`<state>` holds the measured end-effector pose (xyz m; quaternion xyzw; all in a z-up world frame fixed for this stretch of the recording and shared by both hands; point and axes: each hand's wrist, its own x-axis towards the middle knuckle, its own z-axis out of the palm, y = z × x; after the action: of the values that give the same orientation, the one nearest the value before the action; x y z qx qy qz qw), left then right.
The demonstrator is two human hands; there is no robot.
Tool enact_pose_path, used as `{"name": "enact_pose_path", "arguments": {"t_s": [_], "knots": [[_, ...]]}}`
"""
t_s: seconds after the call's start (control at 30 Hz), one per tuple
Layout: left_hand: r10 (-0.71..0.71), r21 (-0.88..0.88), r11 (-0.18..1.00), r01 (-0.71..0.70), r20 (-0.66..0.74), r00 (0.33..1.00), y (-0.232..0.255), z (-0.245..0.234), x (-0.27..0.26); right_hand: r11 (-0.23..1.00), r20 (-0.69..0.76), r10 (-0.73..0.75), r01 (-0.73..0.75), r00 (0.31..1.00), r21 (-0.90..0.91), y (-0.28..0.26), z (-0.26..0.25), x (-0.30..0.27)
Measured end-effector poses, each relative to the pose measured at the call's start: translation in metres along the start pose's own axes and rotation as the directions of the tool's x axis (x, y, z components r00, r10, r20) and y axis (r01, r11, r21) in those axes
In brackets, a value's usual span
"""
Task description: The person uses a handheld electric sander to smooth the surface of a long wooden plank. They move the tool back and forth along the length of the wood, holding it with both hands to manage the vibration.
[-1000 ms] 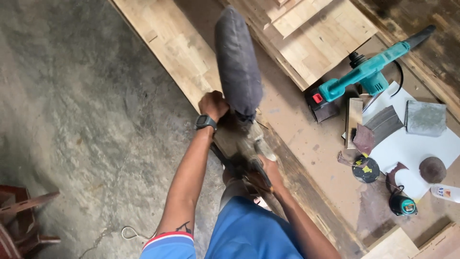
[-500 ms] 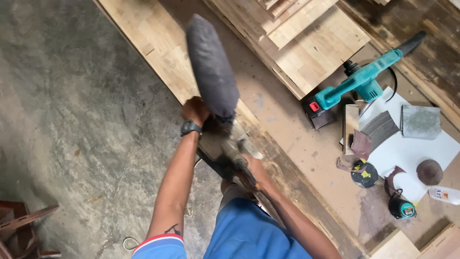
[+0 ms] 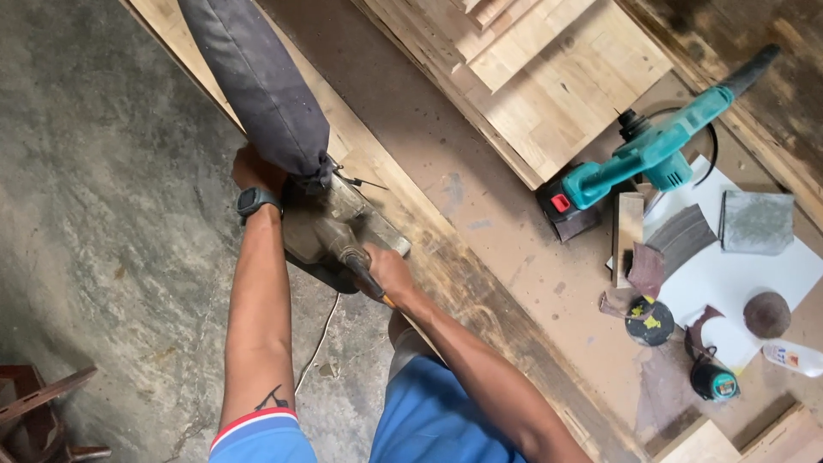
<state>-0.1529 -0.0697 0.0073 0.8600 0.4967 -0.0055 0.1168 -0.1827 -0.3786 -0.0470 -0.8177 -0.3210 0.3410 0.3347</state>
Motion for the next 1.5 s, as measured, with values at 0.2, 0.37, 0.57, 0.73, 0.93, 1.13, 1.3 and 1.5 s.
{"name": "enact_pose_path", "arguments": {"t_s": [0.2, 0.37, 0.57, 0.73, 0.93, 1.13, 1.3, 1.5], "knots": [[-0.051, -0.067, 0.996, 0.051, -0.008, 0.999, 0.035, -0.021, 0.006, 0.998, -0.031, 0.053, -0.052, 0.998, 0.045, -0.006, -0.012, 0.015], [-0.017, -0.062, 0.998, 0.021, 0.058, 0.998, 0.063, -0.015, 0.025, 0.999, -0.053, 0.020, -0.018, 0.998, 0.038, -0.032, -0.063, 0.002], [0.090, -0.016, 0.996, -0.090, 0.062, 0.994, 0.099, 0.018, 0.050, 0.949, -0.006, 0.160, -0.152, 0.987, 0.276, -0.004, -0.095, 0.023], [0.086, -0.036, 0.996, -0.083, 0.061, 0.994, 0.143, 0.029, 0.058, 0.959, -0.091, 0.180, -0.154, 0.979, 0.237, 0.012, -0.120, 0.026], [0.185, -0.166, 0.966, -0.196, -0.077, 0.980, 0.176, 0.071, 0.067, 0.997, -0.255, -0.038, 0.055, 0.966, 0.059, 0.034, -0.143, 0.021], [0.207, -0.166, 0.962, -0.218, -0.084, 0.975, 0.180, 0.073, 0.060, 0.989, -0.279, -0.135, 0.146, 0.951, 0.022, 0.051, -0.136, 0.017], [0.250, -0.116, 0.958, -0.260, -0.095, 0.964, 0.164, 0.070, 0.059, 0.998, -0.240, -0.040, 0.050, 0.970, 0.036, 0.058, -0.113, 0.021], [0.111, -0.005, 0.994, -0.111, 0.075, 0.991, 0.136, 0.041, 0.047, 0.972, -0.103, 0.107, -0.083, 0.989, 0.220, 0.005, -0.119, 0.006]]}}
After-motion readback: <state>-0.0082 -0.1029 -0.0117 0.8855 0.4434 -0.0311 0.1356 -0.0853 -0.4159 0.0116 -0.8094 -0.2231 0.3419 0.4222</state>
